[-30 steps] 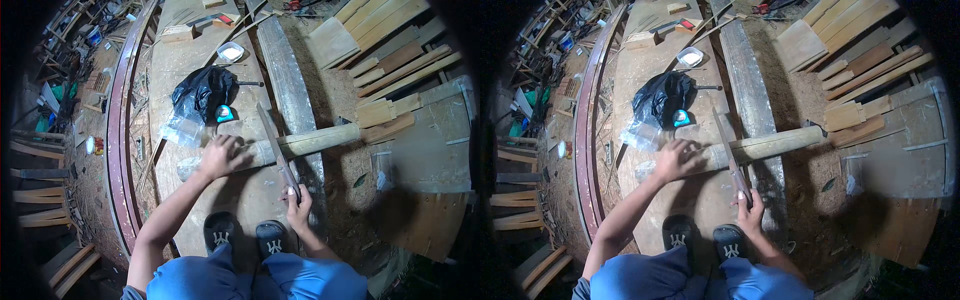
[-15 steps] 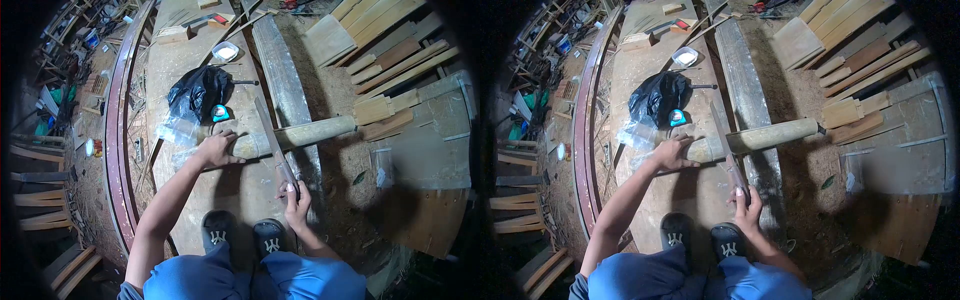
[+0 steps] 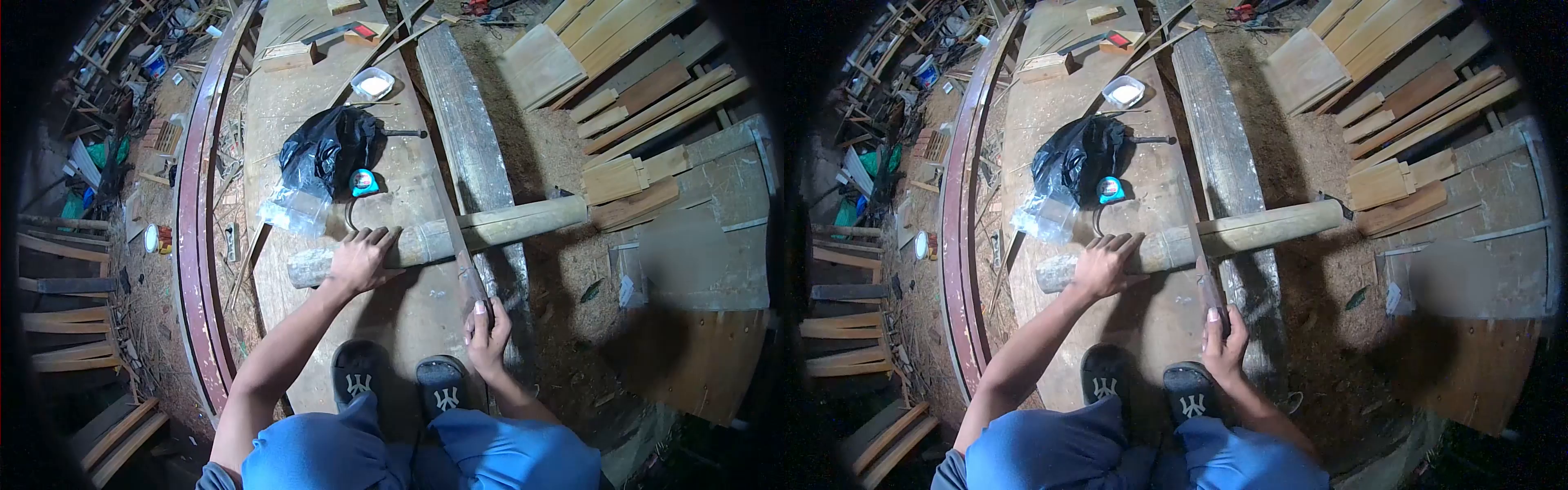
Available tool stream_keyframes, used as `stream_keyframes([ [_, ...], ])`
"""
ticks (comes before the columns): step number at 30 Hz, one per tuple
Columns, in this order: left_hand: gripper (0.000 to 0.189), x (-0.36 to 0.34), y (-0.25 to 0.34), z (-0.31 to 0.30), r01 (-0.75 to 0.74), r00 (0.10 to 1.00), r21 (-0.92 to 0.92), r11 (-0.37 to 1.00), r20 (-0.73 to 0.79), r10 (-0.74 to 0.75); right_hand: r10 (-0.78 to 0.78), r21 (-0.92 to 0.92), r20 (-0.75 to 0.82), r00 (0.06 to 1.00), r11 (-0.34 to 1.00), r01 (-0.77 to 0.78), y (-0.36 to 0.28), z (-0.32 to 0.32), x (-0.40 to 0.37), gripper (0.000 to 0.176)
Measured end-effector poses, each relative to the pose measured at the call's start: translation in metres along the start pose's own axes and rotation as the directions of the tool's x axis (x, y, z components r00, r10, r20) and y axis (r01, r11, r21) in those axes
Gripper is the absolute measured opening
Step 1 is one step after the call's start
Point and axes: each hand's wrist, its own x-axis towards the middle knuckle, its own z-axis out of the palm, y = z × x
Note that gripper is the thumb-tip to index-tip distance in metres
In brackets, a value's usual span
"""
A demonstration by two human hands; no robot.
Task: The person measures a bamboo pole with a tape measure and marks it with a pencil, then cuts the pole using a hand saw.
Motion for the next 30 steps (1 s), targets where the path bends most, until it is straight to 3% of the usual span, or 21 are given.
stream_keyframes([
  [4,0.080,0.006,0.004,0.006,-0.058,0.982,0.040,0.997,-0.176,0.065,-0.031,-0.023,0.030,0.999,0.999,0.032,0.003,-0.001,-0.001,0.026],
  [6,0.078,0.010,0.006,0.008,-0.086,0.967,0.092,0.992,-0.231,0.105,0.094,0.060,-0.007,0.996,0.994,-0.094,-0.001,0.001,-0.003,0.028],
  [10,0.079,0.011,0.011,0.015,-0.069,0.965,0.107,0.992,-0.243,0.094,0.083,0.002,-0.009,0.997,0.997,-0.083,0.002,-0.001,-0.001,0.027],
  [16,0.074,0.008,0.013,0.020,-0.029,0.983,0.105,0.994,-0.180,0.048,0.142,0.106,-0.049,0.989,0.985,-0.137,0.009,0.001,-0.005,0.026],
  [18,0.073,0.008,0.013,0.020,-0.031,0.980,0.128,0.991,-0.191,0.055,0.065,0.045,-0.017,0.998,0.997,-0.064,0.017,-0.003,-0.006,0.026],
  [25,0.075,0.007,0.012,0.021,-0.030,0.978,0.120,0.992,-0.200,0.054,0.040,0.088,-0.066,0.997,0.996,-0.034,0.022,-0.002,-0.013,0.025],
  [27,0.075,0.007,0.012,0.022,-0.032,0.980,0.128,0.991,-0.193,0.057,0.056,0.044,0.017,0.998,0.997,-0.057,0.020,-0.006,-0.013,0.022],
  [30,0.074,0.007,0.012,0.023,-0.029,0.976,0.113,0.993,-0.209,0.053,0.017,0.094,0.005,1.000,0.995,-0.018,0.027,-0.004,-0.017,0.021],
])
